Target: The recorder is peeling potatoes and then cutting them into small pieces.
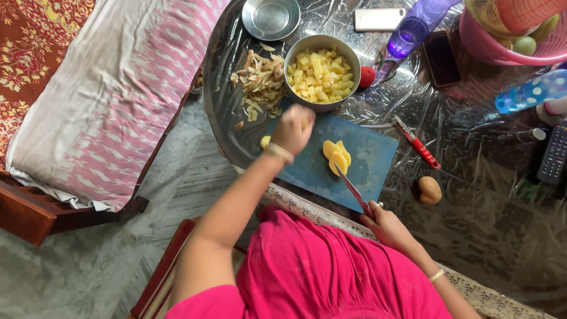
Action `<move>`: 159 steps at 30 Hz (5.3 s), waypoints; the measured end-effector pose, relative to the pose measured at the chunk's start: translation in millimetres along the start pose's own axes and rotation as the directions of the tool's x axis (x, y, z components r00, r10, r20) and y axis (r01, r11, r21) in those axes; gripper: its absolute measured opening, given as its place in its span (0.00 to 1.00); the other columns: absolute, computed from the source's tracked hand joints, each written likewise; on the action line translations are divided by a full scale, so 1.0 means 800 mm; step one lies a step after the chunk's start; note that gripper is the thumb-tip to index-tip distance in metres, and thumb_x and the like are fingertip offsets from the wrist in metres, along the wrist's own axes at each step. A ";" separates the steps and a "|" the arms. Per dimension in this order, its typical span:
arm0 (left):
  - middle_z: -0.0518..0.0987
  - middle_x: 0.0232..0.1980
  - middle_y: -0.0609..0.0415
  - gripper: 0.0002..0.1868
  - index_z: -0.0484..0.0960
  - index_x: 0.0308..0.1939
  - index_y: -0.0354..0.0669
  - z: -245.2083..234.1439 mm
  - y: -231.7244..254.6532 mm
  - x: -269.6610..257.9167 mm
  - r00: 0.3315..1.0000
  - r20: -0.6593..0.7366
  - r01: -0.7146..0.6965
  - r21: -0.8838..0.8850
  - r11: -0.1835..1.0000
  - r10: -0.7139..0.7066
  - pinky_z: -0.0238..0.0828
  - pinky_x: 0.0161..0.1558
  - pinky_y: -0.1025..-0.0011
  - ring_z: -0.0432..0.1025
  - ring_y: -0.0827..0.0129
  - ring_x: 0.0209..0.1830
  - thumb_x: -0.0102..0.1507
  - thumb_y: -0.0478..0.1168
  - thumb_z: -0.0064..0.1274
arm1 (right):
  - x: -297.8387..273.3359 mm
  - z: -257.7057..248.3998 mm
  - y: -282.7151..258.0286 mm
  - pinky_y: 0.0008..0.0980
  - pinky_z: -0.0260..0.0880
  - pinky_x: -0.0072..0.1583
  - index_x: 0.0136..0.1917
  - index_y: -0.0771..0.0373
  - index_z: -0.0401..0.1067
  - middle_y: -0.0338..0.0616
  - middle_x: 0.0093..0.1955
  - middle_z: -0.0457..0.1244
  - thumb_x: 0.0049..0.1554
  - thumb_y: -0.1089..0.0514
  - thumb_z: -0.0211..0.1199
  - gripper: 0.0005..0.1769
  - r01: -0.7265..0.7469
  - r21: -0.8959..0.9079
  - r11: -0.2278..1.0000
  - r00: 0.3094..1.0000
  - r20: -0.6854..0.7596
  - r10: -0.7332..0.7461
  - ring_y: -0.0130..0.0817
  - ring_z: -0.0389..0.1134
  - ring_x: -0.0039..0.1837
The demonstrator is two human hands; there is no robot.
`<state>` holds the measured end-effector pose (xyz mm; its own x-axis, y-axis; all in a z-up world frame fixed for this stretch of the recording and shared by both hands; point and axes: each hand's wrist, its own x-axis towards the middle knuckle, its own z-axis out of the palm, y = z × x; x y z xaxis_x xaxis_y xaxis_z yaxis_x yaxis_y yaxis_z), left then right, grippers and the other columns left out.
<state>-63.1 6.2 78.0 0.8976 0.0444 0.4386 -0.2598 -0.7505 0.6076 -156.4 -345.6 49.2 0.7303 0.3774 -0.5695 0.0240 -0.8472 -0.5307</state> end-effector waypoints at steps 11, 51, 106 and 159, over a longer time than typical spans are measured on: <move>0.77 0.57 0.51 0.27 0.82 0.49 0.54 0.087 0.055 -0.074 0.864 0.370 -0.393 0.076 0.916 0.340 0.71 0.53 0.57 0.70 0.53 0.57 0.45 0.46 0.67 | -0.010 0.025 0.049 0.46 0.66 0.44 0.48 0.64 0.62 0.57 0.34 0.63 0.59 0.49 0.62 0.17 -0.069 0.231 0.971 0.969 -0.216 0.120 0.54 0.65 0.37; 0.80 0.45 0.50 0.14 0.83 0.35 0.42 0.091 -0.008 -0.155 0.987 0.158 -0.027 0.136 0.990 0.005 0.76 0.47 0.58 0.76 0.54 0.47 0.54 0.45 0.68 | 0.097 0.051 -0.098 0.58 0.69 0.47 0.60 0.77 0.60 0.69 0.40 0.67 0.64 0.58 0.42 0.19 0.240 -0.284 0.928 0.956 -0.097 -0.277 0.66 0.70 0.45; 0.77 0.49 0.49 0.16 0.82 0.46 0.49 0.063 -0.006 -0.154 0.963 0.240 0.078 0.186 0.979 -0.122 0.77 0.48 0.58 0.74 0.53 0.49 0.55 0.44 0.67 | 0.059 0.060 -0.092 0.55 0.70 0.47 0.65 0.72 0.60 0.64 0.40 0.68 0.60 0.61 0.46 0.21 0.258 -0.340 0.904 0.938 -0.136 -0.319 0.62 0.71 0.46; 0.78 0.47 0.48 0.15 0.79 0.41 0.44 0.041 -0.034 -0.165 0.982 0.122 0.148 -0.014 0.989 -0.145 0.73 0.53 0.58 0.74 0.52 0.50 0.53 0.40 0.65 | 0.029 0.043 -0.171 0.57 0.69 0.47 0.61 0.74 0.60 0.63 0.35 0.68 0.57 0.59 0.51 0.22 0.144 -0.353 0.925 0.980 -0.081 -0.183 0.63 0.71 0.43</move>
<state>-162.6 -1.1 -17.8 0.9625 0.0723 0.2614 -0.1287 -0.7267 0.6748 -166.6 -208.2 86.9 0.7661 0.4950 -0.4100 0.3683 -0.8608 -0.3513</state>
